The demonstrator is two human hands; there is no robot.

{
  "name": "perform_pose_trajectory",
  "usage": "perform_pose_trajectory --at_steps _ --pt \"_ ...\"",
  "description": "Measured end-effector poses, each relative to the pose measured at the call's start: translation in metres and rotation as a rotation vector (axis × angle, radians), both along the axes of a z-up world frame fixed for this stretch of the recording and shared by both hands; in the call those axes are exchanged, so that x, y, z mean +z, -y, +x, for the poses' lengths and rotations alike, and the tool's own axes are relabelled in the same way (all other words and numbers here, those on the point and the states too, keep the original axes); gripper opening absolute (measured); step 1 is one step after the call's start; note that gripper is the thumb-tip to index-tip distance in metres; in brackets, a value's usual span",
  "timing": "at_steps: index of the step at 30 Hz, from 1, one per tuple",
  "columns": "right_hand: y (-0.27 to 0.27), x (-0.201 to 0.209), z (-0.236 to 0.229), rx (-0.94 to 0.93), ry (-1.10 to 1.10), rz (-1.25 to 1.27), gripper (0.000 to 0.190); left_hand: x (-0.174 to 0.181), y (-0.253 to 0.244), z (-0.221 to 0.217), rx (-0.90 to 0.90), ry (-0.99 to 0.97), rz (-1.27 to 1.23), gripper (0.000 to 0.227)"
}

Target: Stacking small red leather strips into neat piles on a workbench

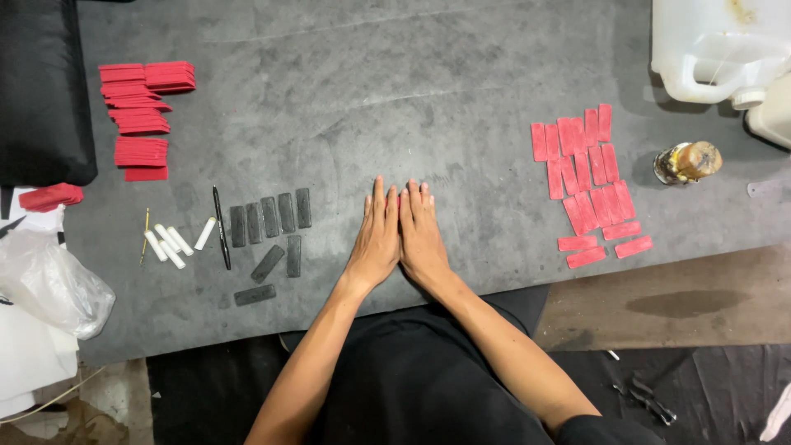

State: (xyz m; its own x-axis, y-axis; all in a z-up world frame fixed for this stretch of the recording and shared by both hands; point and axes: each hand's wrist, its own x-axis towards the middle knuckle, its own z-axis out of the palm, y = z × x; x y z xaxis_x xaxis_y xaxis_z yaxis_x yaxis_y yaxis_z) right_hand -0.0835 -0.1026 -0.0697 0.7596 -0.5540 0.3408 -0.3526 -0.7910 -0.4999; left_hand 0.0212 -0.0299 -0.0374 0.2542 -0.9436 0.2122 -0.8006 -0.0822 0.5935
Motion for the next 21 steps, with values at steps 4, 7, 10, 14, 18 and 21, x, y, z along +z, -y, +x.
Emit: perform_pose_trajectory --at_steps 4,7,10,14,18,21 --pt "0.008 -0.001 -0.005 0.05 0.018 -0.005 0.061 -0.01 -0.006 0.008 -0.028 0.1 -0.014 0.065" --pt "0.023 0.0 -0.011 0.103 0.11 -0.056 0.051 -0.02 -0.008 0.013 -0.021 0.093 -0.092 0.06" --pt "0.043 -0.018 -0.014 0.122 0.142 -0.058 0.046 -0.022 -0.012 0.021 0.027 -0.057 -0.174 0.05" --pt "0.076 -0.008 0.0 0.016 0.283 0.262 0.044 -0.026 -0.026 0.023 0.213 -0.107 -0.243 0.056" --pt "0.075 0.028 0.084 -0.001 0.377 0.517 0.04 -0.006 -0.027 0.012 0.213 0.185 -0.213 0.036" --pt "0.054 0.028 0.181 0.14 0.349 0.495 0.043 -0.012 -0.021 0.015 0.235 0.336 -0.226 0.032"
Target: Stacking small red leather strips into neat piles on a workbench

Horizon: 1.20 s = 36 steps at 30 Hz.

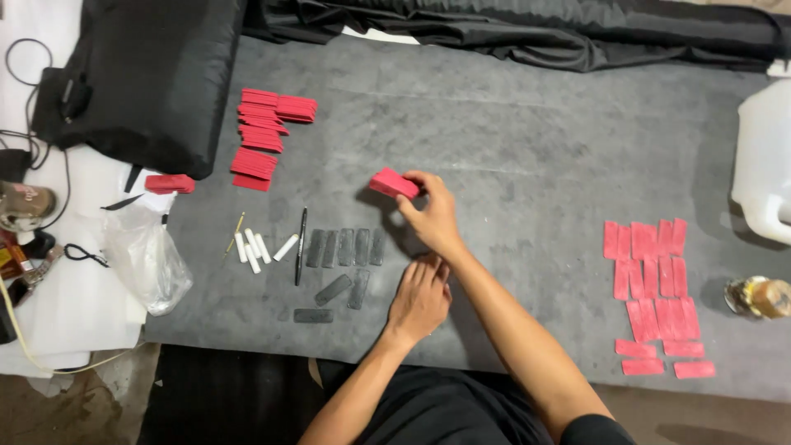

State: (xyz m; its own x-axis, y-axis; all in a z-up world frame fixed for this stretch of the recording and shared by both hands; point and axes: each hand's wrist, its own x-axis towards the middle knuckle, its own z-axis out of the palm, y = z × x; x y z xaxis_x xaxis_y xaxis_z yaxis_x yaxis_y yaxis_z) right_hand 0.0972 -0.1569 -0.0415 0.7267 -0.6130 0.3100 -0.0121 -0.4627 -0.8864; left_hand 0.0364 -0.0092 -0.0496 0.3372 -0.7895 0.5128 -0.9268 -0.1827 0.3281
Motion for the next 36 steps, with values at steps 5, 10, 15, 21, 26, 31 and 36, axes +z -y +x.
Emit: perform_pose_trajectory --at_steps 5,10,15,21,26,31,36 --pt "-0.02 -0.016 0.134 0.176 0.034 -0.16 0.036 0.016 -0.006 0.007 -0.034 -0.114 -0.07 0.025" --pt "-0.029 -0.026 0.2 0.3 0.101 -0.343 0.031 0.02 -0.007 0.009 -0.022 -0.249 -0.09 0.018" --pt "-0.041 -0.032 0.214 0.148 0.147 -0.381 0.031 0.017 -0.006 0.009 -0.025 -0.32 0.033 0.03" --pt "-0.046 -0.033 0.224 0.105 0.095 -0.359 0.027 -0.04 0.001 -0.005 -0.031 -0.302 -0.035 0.025" --pt "-0.04 -0.041 0.226 0.143 0.115 -0.351 0.026 -0.103 0.011 -0.024 -0.007 -0.155 0.262 0.04" --pt "-0.044 -0.034 0.223 0.158 0.167 -0.379 0.03 -0.247 0.033 -0.064 -0.117 -0.965 0.284 0.038" --pt "-0.05 -0.015 0.216 0.153 0.176 -0.375 0.05 -0.194 0.018 -0.056 -0.01 -0.433 0.328 0.038"
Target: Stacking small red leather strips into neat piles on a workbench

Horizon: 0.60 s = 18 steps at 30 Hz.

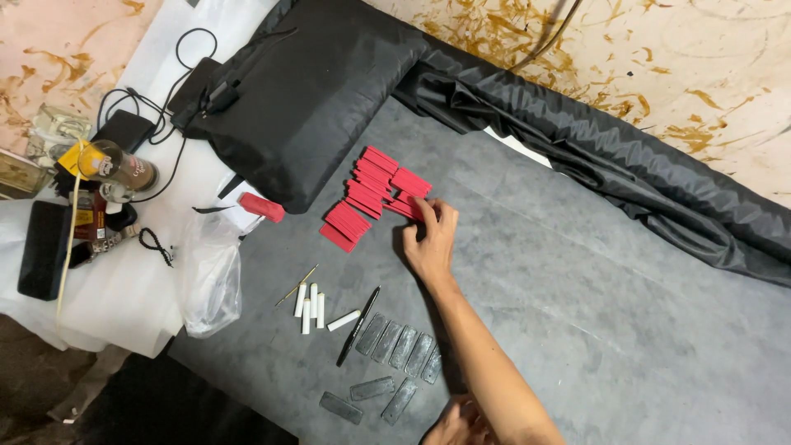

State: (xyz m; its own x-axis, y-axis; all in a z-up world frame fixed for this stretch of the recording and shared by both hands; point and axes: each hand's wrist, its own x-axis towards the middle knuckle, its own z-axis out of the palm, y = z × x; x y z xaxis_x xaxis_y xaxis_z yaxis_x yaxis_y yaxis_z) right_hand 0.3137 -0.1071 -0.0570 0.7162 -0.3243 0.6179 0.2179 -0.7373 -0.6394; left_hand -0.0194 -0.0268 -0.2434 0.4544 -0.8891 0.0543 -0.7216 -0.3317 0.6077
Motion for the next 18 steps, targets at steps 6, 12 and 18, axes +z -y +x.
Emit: perform_pose_trajectory --at_steps 6,12,18 --pt "0.006 0.01 -0.018 -0.076 0.017 0.143 0.053 0.047 0.004 0.017 -0.02 0.085 0.114 0.042" --pt "0.048 -0.017 -0.1 -0.117 -0.32 0.515 0.039 0.21 -0.019 0.067 -0.081 0.118 0.005 0.052" --pt "0.072 0.036 -0.274 0.023 -0.548 0.25 0.032 0.224 -0.018 0.068 0.0 0.166 -0.233 0.041"
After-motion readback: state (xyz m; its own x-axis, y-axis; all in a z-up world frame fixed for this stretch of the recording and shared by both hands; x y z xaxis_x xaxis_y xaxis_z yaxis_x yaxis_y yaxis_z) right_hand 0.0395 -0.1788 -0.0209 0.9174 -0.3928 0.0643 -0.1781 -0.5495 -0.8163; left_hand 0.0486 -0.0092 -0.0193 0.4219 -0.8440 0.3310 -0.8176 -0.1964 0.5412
